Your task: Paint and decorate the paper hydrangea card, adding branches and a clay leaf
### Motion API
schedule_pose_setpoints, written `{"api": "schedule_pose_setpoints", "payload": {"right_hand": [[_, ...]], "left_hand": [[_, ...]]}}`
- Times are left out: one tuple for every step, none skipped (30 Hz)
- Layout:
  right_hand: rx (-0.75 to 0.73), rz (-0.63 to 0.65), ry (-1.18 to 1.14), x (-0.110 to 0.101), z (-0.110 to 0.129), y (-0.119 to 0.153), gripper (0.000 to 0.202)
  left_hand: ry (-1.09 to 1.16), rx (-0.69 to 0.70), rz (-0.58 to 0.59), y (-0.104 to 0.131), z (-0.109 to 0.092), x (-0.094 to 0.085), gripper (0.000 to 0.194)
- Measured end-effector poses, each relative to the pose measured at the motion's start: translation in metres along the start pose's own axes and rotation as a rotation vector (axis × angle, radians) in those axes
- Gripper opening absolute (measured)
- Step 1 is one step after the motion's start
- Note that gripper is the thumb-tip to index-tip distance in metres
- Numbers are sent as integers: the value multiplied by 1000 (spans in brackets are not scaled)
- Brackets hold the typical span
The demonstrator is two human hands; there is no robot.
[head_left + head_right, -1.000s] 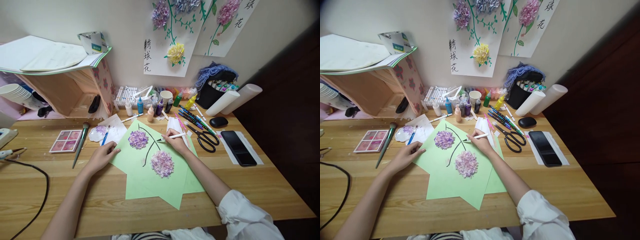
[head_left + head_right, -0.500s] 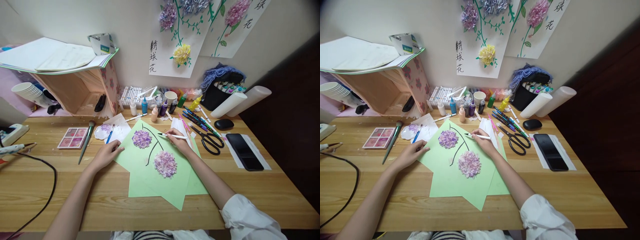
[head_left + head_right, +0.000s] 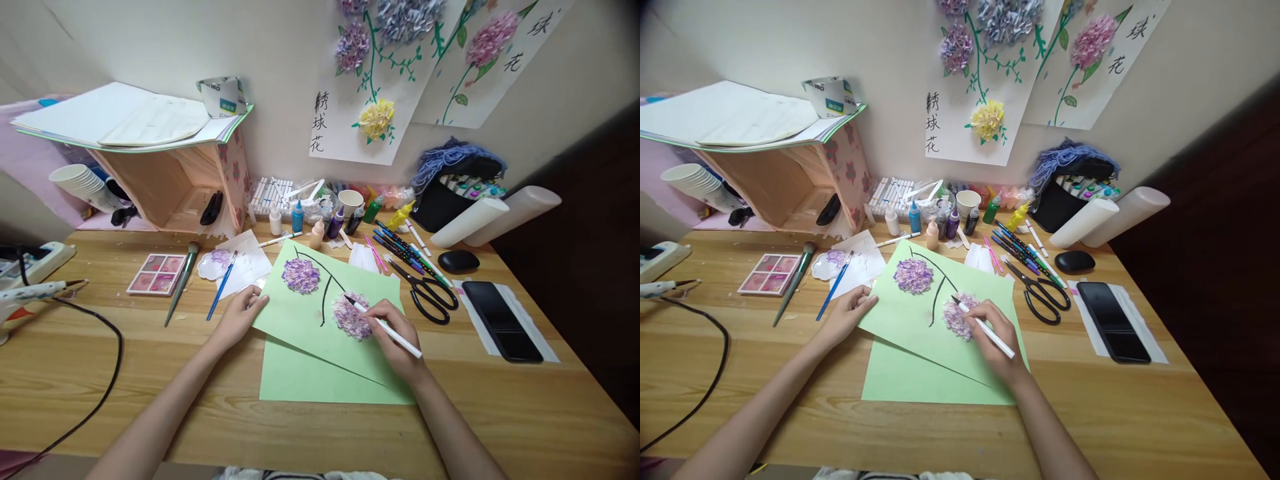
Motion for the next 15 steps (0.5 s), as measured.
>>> {"api": "schedule_pose_setpoints", "payload": {"right_hand": [[62, -34, -42, 0, -8, 4, 5], [120, -64, -81, 1, -15, 8, 5], [167, -82, -109, 2, -21, 11, 6], [200, -86, -122, 5, -24, 14, 6], [214, -74, -120, 8, -24, 16, 7], [213, -48, -104, 12, -23, 18, 6], [197, -13, -81, 17, -20, 20, 4], [174, 28, -57, 22, -16, 21, 2], [146, 73, -37, 28, -12, 22, 5], [117, 115, -24, 34, -7, 24, 10], [95, 157, -19, 40, -4, 26, 16], [72, 184, -22, 46, -1, 27, 21], [47, 191, -24, 51, 1, 29, 26], [17, 200, -29, 56, 3, 30, 30], [-27, 198, -37, 59, 6, 31, 31]], "left_hand": [[-5, 1, -21, 1, 1, 3, 36], [-8, 0, -43, 2, 1, 6, 35], [-13, -2, -62, 3, 2, 8, 34], [-21, -3, -79, 3, 3, 10, 33], [-30, -3, -92, 4, 3, 10, 32], [-37, 0, -100, 5, 3, 10, 32], [-52, 5, -106, 5, 3, 10, 31], [-81, 13, -110, 5, 1, 9, 30], [-123, 21, -109, 5, 0, 8, 30], [-186, 28, -104, 6, -2, 8, 29], [-259, 33, -97, 6, -4, 7, 29], [-318, 26, -81, 6, -4, 7, 29], [-366, 13, -63, 6, -3, 8, 30], [-407, 7, -59, 6, -2, 8, 30], [-443, -5, -54, 6, 0, 8, 31]]}}
Point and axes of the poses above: each hand's wrist, its own y-axis away from the middle knuckle, its own x-axis out of the palm, z = x × y, the point moved 6 cm from there along -y, towards the middle knuckle, and after that the axes turned 1 degree about x, right-handed, at the moved point
